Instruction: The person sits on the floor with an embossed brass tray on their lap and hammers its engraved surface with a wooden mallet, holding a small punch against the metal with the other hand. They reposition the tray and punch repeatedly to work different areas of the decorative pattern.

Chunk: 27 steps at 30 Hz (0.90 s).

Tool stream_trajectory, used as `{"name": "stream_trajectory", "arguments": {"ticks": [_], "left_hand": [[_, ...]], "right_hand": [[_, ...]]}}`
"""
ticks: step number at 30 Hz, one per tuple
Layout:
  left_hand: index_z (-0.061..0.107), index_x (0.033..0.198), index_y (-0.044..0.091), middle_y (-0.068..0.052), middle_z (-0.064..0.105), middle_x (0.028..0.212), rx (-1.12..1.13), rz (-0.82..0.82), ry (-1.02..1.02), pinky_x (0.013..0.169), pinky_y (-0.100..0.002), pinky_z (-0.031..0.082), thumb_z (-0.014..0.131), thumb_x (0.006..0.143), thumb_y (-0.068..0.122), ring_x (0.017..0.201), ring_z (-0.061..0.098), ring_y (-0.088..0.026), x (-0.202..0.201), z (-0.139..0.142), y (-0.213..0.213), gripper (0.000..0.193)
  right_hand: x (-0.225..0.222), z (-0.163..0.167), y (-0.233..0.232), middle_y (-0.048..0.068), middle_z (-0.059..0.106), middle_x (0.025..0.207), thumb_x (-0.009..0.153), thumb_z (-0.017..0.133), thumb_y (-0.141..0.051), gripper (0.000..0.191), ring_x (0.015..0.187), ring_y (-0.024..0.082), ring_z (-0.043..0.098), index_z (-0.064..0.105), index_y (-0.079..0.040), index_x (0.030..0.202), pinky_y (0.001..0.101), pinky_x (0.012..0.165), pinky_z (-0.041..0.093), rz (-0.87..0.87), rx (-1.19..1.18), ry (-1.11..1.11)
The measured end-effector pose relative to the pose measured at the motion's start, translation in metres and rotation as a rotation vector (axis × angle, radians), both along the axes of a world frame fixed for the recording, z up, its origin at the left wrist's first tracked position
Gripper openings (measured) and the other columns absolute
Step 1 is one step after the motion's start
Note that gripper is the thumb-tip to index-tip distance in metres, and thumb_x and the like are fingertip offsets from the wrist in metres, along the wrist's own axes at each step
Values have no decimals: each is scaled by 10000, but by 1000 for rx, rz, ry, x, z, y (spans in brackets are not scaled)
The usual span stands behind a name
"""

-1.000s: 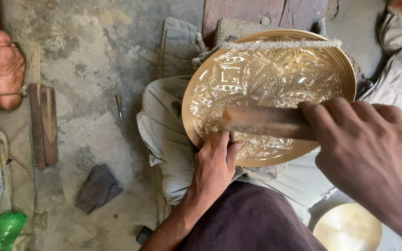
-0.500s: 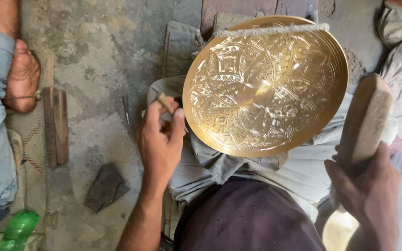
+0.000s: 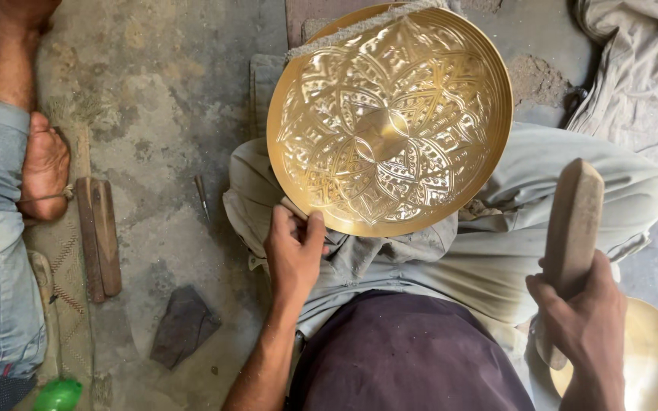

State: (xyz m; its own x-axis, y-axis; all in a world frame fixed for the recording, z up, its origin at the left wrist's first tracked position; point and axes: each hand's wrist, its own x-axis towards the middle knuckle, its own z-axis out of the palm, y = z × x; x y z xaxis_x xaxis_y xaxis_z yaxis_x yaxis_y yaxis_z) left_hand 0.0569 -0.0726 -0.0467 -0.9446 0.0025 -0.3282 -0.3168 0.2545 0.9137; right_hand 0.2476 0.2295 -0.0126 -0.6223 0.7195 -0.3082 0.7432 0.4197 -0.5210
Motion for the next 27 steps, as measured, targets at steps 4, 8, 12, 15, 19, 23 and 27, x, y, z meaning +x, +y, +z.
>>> {"name": "stream_trajectory", "arguments": {"ticks": [4,8,12,15,19,23,27], "left_hand": [[517,998,-14,-80,687,844,25,-40,-2,560,-267,642,671,970,130,679,655,-87,7,8,-1,213],[573,1067,-22,-72,696,942,-96,-76,86,612,-271,657,681,974,136,747,728,-103,6,46,-18,213],[575,1143,-16,-64,713,961,61,-89,108,688,-272,670,671,998,138,815,737,-101,-9,65,-9,233],[573,1126,-15,-61,720,963,177,-325,58,680,-260,652,714,985,118,826,745,-101,-25,60,9,240],[622,1127,43,-60,707,1035,-130,-332,422,637,-218,606,683,1057,102,805,733,-93,-56,65,0,110],[549,1274,45,-17,657,1107,-62,-37,450,617,-192,492,609,1200,113,746,568,-52,-130,60,-45,117],[559,1488,59,-1,600,1321,227,-418,226,932,-232,470,614,1061,99,1012,514,-58,-170,-2,-35,432]], "right_hand": [[-13,5,-3,174,765,1050,810,799,-195,459,923,334,743,630,25,1175,459,842,550,42,12,-35],[-22,11,-4,187,752,1044,811,770,-190,556,894,343,731,602,10,1302,463,810,549,33,23,-21],[-24,10,-1,202,748,1019,815,761,-214,518,865,354,726,608,16,1253,470,800,546,35,14,-62],[-22,7,2,199,747,1025,814,751,-235,567,849,356,730,594,10,1301,465,791,551,28,-10,-77],[-19,4,7,220,746,1002,814,776,-287,546,862,380,733,605,23,1229,482,805,551,18,-10,-170],[-19,-6,12,253,754,986,814,832,-373,646,855,387,758,588,20,1264,481,776,585,119,-162,-454],[-35,-13,24,171,743,1120,846,803,-360,506,870,315,781,685,-81,1252,430,780,601,297,-228,-449]]}}
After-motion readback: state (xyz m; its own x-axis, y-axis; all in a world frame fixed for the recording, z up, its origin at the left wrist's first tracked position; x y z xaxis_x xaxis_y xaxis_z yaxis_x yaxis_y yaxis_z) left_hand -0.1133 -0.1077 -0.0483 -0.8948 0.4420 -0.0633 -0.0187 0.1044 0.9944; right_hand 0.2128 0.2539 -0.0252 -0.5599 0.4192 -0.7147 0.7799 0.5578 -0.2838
